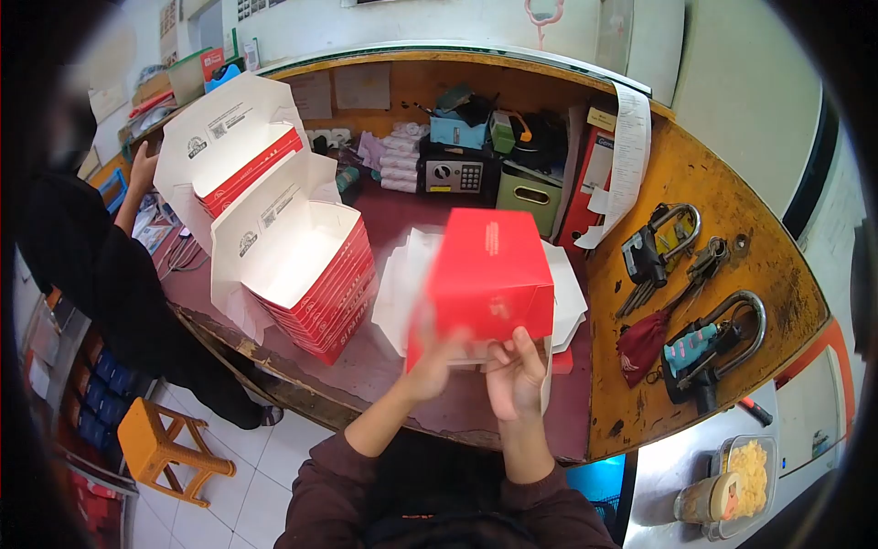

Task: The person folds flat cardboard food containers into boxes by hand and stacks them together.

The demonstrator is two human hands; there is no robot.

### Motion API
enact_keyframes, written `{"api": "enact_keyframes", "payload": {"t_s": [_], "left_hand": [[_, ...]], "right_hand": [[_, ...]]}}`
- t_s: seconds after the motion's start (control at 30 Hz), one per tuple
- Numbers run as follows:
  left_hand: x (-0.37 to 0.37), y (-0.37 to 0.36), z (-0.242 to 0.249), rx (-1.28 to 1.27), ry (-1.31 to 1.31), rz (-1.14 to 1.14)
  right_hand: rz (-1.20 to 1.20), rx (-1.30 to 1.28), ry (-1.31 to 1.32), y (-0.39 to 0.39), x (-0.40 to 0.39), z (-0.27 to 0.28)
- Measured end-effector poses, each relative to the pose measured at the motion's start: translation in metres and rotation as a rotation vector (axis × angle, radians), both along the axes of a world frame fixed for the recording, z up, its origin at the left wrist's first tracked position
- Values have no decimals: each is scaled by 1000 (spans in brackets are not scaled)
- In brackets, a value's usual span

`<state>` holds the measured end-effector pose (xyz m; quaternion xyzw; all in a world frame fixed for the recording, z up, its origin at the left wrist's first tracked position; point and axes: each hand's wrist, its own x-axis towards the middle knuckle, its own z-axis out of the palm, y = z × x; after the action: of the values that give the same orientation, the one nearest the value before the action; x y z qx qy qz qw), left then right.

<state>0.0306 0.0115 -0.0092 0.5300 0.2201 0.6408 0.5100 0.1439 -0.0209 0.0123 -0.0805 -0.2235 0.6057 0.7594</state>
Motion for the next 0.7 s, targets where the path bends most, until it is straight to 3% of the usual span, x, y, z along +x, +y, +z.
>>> {"api": "enact_keyframes", "payload": {"t_s": [0.03, 0.07, 0.1, 0.13, 0.17, 0.23, 0.27, 0.3, 0.37, 0.4, 0.43, 0.47, 0.5, 0.53, 0.57, 0.63, 0.67, 0.7], "left_hand": [[-4, -5, 12, 0, -3, 4], [-6, -16, 33, -253, -418, -209], [-9, -21, 45, -504, -827, -427], [-17, -11, 25, -422, -906, -607], [-16, -12, 18, -423, -905, -608], [-13, -15, 9, -144, 57, -1], [-9, -15, 6, -6, 252, 228], [-9, -18, 4, -8, 253, 234], [-7, -24, 4, -245, 141, 159], [-3, -25, 6, -316, -68, 82], [-5, -25, 9, -315, -69, 82], [-10, -26, 12, -358, 66, 27], [-16, -27, 16, -403, 200, -26], [-24, -29, 27, -339, 564, -146], [-33, -38, 33, -341, 560, -141], [-47, -53, 45, 279, 1125, 463], [-51, -52, 50, 330, 1063, 659], [-52, -47, 54, 316, 1067, 669]], "right_hand": [[9, 18, -10, 3, 6, -2], [-61, 178, -71, 7, 8, -5], [-63, 183, -69, 9, 8, -8], [-248, 101, -165, 4, 1, 6], [-431, 15, -262, 2, -3, 13], [-467, 60, -360, 1, -1, 4], [-463, 98, -359, 0, -2, 2], [-458, 134, -355, -2, -3, -1], [-365, 73, -331, -4, -15, -13], [-319, 55, -245, -5, -24, -20], [-296, 48, -204, -3, -23, -23], [-273, 41, -162, -2, -22, -25], [-385, -41, -544, 1, -8, -25], [-402, -48, -641, 4, -7, -20], [-420, -55, -738, 7, -6, -15], [-442, -53, -863, 17, -3, -13], [-475, 116, -1049, 22, 1, -21], [-529, 306, -1212, 26, 4, -29]]}}
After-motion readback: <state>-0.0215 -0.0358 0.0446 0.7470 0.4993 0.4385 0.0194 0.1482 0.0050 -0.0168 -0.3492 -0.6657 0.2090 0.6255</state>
